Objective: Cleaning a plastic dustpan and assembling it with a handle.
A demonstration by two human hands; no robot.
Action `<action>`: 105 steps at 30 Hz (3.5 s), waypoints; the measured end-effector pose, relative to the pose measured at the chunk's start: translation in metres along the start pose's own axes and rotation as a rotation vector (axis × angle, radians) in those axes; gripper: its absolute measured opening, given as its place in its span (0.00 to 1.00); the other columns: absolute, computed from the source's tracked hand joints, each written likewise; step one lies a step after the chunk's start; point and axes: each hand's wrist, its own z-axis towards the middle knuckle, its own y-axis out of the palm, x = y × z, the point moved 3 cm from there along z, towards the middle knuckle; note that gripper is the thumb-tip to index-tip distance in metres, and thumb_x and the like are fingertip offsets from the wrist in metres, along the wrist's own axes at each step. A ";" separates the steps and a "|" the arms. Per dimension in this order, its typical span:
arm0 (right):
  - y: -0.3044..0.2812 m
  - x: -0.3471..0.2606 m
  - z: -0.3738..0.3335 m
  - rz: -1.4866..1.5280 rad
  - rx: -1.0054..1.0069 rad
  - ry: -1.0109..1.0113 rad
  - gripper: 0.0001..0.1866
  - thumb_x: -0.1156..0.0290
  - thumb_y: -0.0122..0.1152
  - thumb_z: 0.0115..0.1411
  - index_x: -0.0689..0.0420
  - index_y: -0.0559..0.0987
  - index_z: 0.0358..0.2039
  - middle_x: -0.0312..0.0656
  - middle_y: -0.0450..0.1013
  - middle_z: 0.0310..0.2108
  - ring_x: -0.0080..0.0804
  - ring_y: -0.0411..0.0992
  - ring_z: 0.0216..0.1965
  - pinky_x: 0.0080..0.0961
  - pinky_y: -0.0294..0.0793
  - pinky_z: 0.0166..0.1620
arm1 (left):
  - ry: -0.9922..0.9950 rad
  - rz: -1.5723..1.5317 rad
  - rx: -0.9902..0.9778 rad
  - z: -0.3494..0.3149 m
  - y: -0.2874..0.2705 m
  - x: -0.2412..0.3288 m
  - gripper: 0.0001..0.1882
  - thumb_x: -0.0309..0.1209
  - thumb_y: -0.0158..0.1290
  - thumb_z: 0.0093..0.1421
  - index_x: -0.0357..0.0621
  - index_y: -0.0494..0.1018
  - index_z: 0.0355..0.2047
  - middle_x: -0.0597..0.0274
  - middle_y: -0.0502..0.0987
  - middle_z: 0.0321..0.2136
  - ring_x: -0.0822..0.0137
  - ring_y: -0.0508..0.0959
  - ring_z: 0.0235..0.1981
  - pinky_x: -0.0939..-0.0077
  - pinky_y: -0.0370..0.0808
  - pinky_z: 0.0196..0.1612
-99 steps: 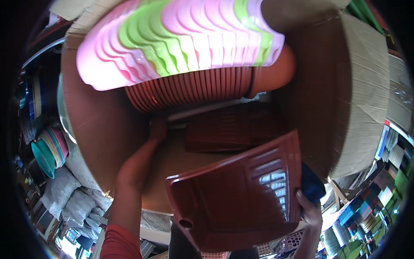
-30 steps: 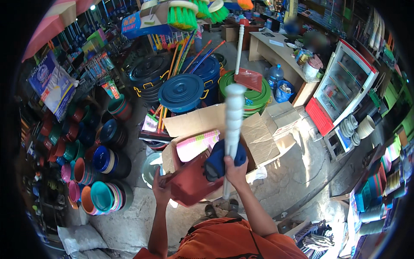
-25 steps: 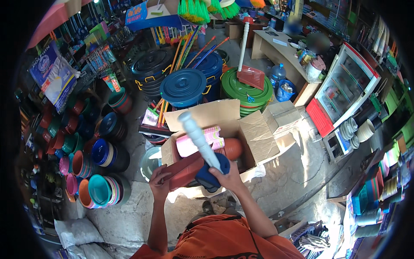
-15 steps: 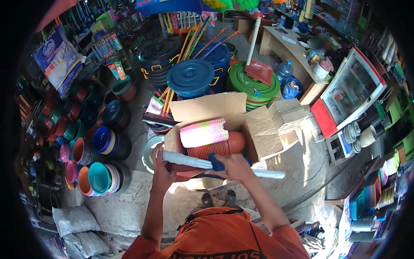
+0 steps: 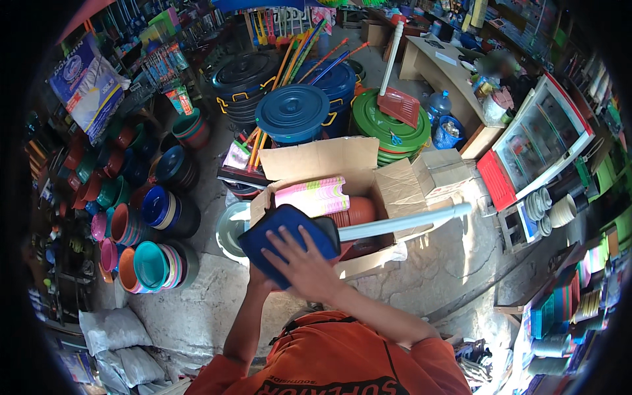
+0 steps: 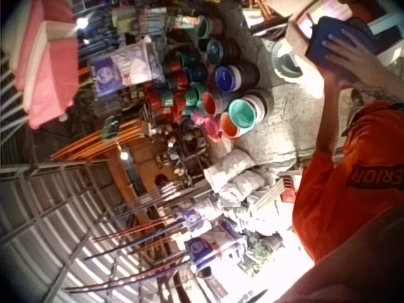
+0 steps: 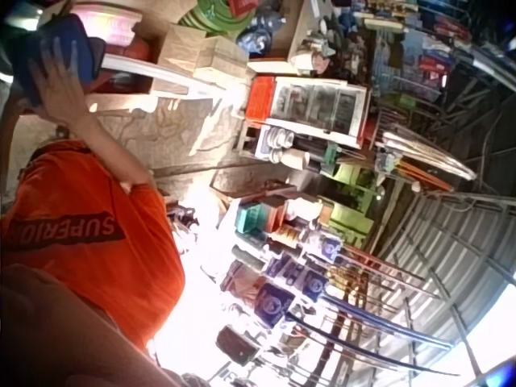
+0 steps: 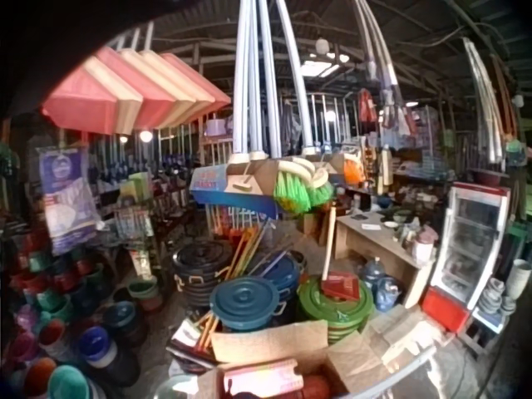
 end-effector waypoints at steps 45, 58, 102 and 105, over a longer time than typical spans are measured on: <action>0.006 0.116 -0.036 -0.278 -0.242 0.094 0.20 0.53 0.68 0.48 0.55 0.74 0.31 0.42 0.75 0.21 0.38 0.78 0.25 0.33 0.75 0.31 | -0.168 0.188 0.234 -0.007 -0.061 -0.072 0.11 0.20 0.60 0.41 0.39 0.75 0.27 0.47 0.77 0.25 0.47 0.80 0.28 0.57 0.74 0.33; -0.092 0.157 -0.071 -0.029 -0.219 0.218 0.25 0.44 0.69 0.52 0.56 0.82 0.30 0.44 0.76 0.18 0.42 0.77 0.22 0.33 0.74 0.26 | -0.161 0.359 0.262 -0.037 -0.106 -0.131 0.06 0.18 0.55 0.44 0.37 0.72 0.24 0.47 0.76 0.23 0.42 0.77 0.28 0.54 0.73 0.33; -0.025 0.065 -0.125 0.079 -0.585 0.494 0.30 0.43 0.52 0.65 0.36 0.65 0.65 0.52 0.78 0.28 0.56 0.77 0.26 0.45 0.78 0.28 | -0.944 -0.935 0.183 -0.012 0.038 -0.050 0.27 0.46 0.46 0.70 0.49 0.54 0.63 0.51 0.66 0.57 0.57 0.71 0.57 0.59 0.79 0.47; -0.037 0.060 -0.120 -0.025 -0.614 0.464 0.31 0.39 0.49 0.64 0.32 0.65 0.66 0.50 0.77 0.26 0.52 0.77 0.25 0.42 0.77 0.26 | -0.820 -0.795 0.178 -0.018 0.041 -0.057 0.27 0.45 0.44 0.71 0.43 0.54 0.62 0.48 0.66 0.57 0.58 0.69 0.57 0.65 0.71 0.56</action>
